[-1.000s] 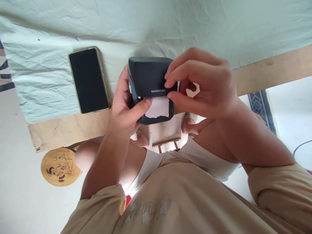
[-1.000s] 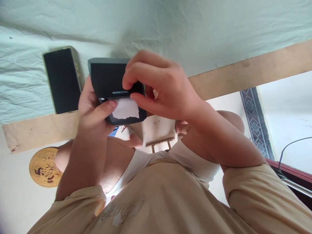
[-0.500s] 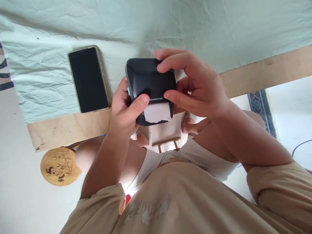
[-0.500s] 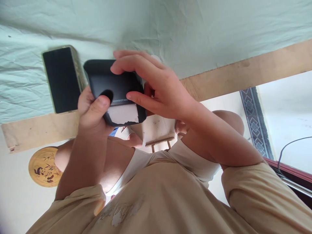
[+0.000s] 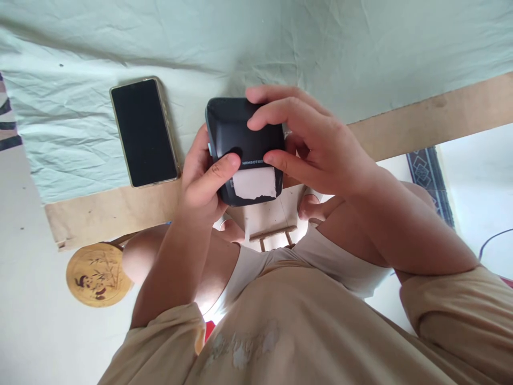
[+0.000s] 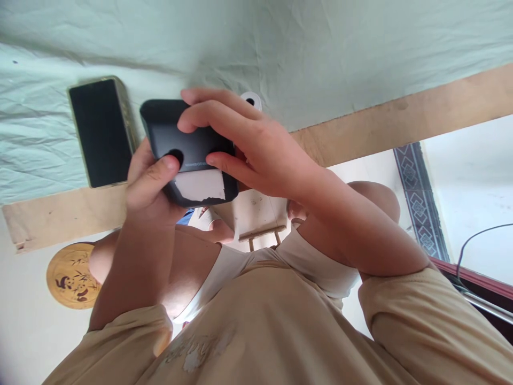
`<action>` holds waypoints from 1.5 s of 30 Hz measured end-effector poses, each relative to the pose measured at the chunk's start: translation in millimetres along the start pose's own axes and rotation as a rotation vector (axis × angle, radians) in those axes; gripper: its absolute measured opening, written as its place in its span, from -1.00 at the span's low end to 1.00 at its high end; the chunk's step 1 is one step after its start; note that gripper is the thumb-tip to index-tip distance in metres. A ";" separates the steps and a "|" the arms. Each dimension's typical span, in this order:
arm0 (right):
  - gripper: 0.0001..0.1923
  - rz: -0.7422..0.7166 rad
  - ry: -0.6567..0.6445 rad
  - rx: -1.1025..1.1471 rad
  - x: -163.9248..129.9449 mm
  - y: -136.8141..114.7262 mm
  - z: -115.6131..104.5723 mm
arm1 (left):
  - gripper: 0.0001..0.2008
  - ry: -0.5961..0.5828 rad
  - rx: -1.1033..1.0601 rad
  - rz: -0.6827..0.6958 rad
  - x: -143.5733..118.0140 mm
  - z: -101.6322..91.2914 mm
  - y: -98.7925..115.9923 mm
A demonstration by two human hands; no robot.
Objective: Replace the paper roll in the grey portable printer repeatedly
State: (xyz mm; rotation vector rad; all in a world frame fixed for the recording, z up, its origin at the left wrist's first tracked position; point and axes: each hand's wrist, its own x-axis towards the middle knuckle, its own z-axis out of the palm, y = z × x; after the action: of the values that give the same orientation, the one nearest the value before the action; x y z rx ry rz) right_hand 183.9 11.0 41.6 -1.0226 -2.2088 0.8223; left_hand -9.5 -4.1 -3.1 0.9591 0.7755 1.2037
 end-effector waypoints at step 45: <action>-0.68 -0.154 0.294 -0.056 2.4 -2.3 2.4 | -0.69 0.088 -0.179 -0.030 5.6 13.8 7.4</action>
State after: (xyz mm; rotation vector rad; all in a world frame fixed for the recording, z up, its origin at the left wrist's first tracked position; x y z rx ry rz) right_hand 179.9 11.0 42.2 -0.9208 -2.0369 0.5084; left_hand 1.0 -0.6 9.3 0.7494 0.7355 1.2727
